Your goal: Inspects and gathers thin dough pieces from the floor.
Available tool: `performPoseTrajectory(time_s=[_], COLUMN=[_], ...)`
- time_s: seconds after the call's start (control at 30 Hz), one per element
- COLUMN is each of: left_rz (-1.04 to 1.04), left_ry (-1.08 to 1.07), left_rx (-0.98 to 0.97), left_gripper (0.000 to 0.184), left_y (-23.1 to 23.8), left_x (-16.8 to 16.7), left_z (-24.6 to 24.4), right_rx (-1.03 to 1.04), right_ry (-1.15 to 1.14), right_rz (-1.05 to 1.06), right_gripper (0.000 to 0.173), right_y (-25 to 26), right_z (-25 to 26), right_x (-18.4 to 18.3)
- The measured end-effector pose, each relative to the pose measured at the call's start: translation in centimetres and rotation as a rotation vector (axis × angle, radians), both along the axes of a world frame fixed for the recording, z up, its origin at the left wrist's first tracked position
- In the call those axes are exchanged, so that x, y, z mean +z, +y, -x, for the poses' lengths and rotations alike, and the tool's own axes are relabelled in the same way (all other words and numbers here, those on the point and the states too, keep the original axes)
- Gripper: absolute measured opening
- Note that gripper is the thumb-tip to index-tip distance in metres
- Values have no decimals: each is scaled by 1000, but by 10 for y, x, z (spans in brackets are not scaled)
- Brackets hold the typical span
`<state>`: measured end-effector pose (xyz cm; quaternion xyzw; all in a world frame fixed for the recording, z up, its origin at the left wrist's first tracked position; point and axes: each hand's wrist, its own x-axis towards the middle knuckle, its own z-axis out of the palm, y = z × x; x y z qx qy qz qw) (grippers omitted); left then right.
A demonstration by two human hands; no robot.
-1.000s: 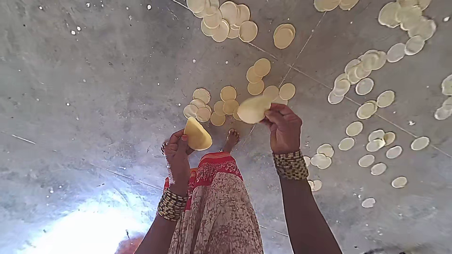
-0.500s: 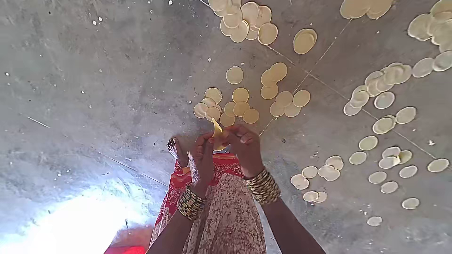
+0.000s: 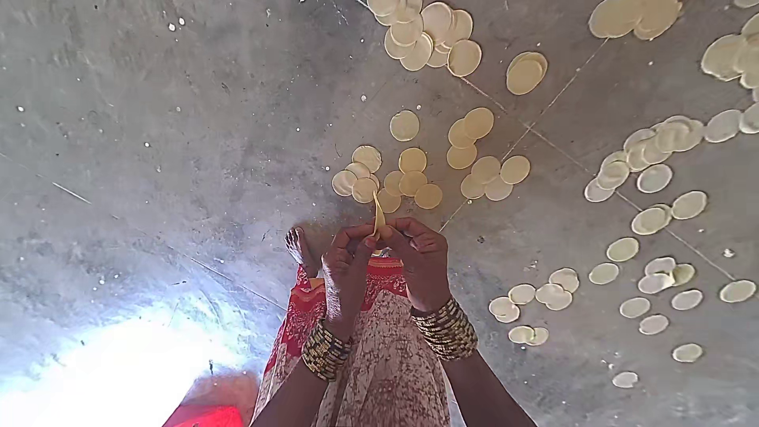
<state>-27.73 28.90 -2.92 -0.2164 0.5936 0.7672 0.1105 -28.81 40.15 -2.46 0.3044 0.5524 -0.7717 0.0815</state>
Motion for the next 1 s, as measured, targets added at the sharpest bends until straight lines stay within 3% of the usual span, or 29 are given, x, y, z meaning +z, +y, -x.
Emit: performPoseTrajectory(time_s=[0.17,0.33,0.63,0.9,1.0], left_rz=[-32,-7,-7,168,207], left_ry=[-81,-186,-348,-242,-231], left_rx=[71,178,517,484,437], left_gripper=[14,13,17,15,15], left_y=[-2,-5,-47,-85,-87], left_x=[1,3,-11,-20,-21], left_z=[1,5,27,31,32], right_rx=[-4,-141,-221,37,37], right_ry=[-48,-121,55,69,130], right_rz=[87,101,5,-127,-88], right_gripper=[11,16,28,18,18], right_y=[4,12,53,42,33], right_z=[-4,-6,12,84,123], right_x=[1,-4,-7,-29,-39])
